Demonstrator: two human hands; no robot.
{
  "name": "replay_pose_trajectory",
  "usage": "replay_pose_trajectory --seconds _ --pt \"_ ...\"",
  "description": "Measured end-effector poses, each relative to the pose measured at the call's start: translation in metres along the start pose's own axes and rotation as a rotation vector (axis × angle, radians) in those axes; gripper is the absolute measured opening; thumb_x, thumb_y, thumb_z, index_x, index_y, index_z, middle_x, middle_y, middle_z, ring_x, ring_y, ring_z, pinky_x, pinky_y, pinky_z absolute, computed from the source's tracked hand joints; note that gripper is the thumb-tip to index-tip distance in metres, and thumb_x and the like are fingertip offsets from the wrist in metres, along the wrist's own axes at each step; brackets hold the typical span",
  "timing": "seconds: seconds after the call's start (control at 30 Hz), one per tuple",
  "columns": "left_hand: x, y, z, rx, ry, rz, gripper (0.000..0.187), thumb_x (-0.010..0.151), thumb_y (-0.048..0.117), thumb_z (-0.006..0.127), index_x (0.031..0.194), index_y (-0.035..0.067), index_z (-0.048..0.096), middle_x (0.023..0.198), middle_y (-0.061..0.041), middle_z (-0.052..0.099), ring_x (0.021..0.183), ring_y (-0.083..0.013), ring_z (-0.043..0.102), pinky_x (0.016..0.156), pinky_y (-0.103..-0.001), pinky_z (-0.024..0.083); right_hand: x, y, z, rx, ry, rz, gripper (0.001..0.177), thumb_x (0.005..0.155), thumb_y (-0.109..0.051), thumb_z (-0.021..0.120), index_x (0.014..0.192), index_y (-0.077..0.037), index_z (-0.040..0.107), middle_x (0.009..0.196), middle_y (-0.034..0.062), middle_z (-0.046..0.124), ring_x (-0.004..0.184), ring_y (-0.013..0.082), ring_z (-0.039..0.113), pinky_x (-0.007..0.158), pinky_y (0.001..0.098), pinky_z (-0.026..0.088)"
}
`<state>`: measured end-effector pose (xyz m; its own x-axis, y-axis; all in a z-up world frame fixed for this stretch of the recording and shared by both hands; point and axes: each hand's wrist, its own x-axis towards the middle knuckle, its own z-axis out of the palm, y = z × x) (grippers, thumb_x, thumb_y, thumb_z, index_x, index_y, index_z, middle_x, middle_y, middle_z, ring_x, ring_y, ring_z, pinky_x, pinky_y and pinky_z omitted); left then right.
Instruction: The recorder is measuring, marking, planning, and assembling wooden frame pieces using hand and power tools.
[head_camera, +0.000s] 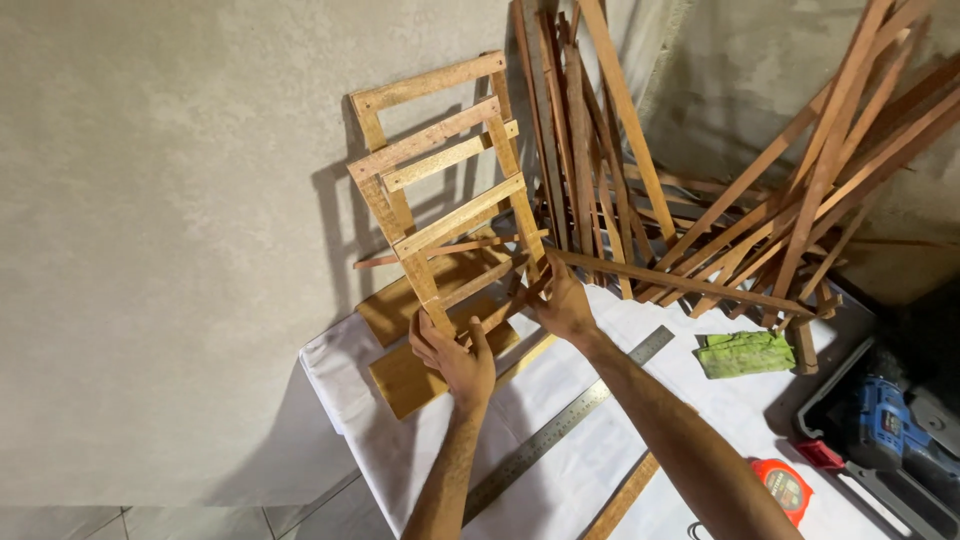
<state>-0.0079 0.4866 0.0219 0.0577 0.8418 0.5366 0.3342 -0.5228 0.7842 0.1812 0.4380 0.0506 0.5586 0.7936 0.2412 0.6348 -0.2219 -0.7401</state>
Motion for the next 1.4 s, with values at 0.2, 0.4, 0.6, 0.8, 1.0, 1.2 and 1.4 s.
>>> replay_pose_trajectory --seconds 0.2,0.4,0.6,0.8,1.0,1.2,1.4 --pt "-0.01 0.055 -0.027 -0.08 -0.082 0.029 0.084 0.095 0.029 0.072 0.155 -0.004 0.024 0.147 -0.033 0.03 0.138 -0.046 0.029 0.114 -0.067 0.023 -0.043 -0.032 -0.065 -0.056 0.117 -0.133 0.073 0.084 -0.028 0.083 0.135 0.007 0.043 0.098 0.0163 0.07 0.08 0.0255 0.073 0.067 0.0397 0.061" --pt "-0.056 0.12 -0.033 -0.224 -0.203 0.092 0.084 0.095 0.029 0.073 0.157 -0.003 0.025 0.141 -0.035 0.034 0.135 -0.0492 0.034 0.111 -0.066 0.029 -0.138 -0.031 -0.166 -0.058 0.091 0.077 0.057 0.087 -0.037 0.08 0.121 0.0 0.052 0.085 0.0134 0.071 0.072 0.0233 0.074 0.062 0.0373 0.059" --pt "-0.15 0.189 -0.04 -0.263 -0.341 0.22 0.08 0.088 0.026 0.075 0.152 -0.001 0.036 0.133 -0.025 0.045 0.124 -0.0453 0.043 0.106 -0.059 0.035 -0.278 0.026 -0.245 -0.044 0.173 0.25 0.046 0.094 -0.034 0.07 0.122 0.0 0.054 0.092 0.0154 0.076 0.079 0.0241 0.077 0.069 0.0368 0.062" --pt "-0.275 0.239 -0.054 -0.231 -0.541 0.278 0.084 0.085 0.029 0.078 0.151 -0.001 0.037 0.131 -0.021 0.046 0.122 -0.0429 0.043 0.105 -0.058 0.034 -0.44 0.081 -0.313 -0.058 0.225 0.365 0.032 0.1 -0.029 0.061 0.112 0.001 0.062 0.098 0.017 0.078 0.088 0.0251 0.079 0.075 0.035 0.063" --pt "-0.42 0.266 -0.063 -0.219 -0.808 0.287 0.09 0.082 0.028 0.079 0.153 -0.001 0.033 0.128 -0.022 0.044 0.119 -0.0418 0.043 0.104 -0.057 0.036 -0.61 0.091 -0.372 -0.108 0.136 0.661 0.033 0.099 -0.03 0.061 0.107 0.002 0.064 0.083 0.0173 0.081 0.074 0.0238 0.08 0.069 0.036 0.063" --pt "-0.518 0.277 -0.1 -0.233 -0.987 0.337 0.088 0.082 0.028 0.08 0.152 0.0 0.034 0.127 -0.022 0.043 0.117 -0.0404 0.042 0.101 -0.057 0.035 -0.745 0.084 -0.383 -0.007 0.093 0.837 0.033 0.098 -0.029 0.062 0.102 0.004 0.066 0.083 0.0136 0.081 0.069 0.0208 0.079 0.064 0.0347 0.063" --pt "-0.567 0.266 -0.103 -0.003 -1.202 0.292 0.086 0.08 0.029 0.08 0.15 0.004 0.037 0.121 -0.02 0.043 0.111 -0.0363 0.042 0.1 -0.054 0.037 -0.806 0.091 -0.372 0.055 0.06 0.901 0.034 0.101 -0.031 0.06 0.096 0.002 0.07 0.076 0.0099 0.079 0.064 0.0164 0.076 0.059 0.0316 0.062"
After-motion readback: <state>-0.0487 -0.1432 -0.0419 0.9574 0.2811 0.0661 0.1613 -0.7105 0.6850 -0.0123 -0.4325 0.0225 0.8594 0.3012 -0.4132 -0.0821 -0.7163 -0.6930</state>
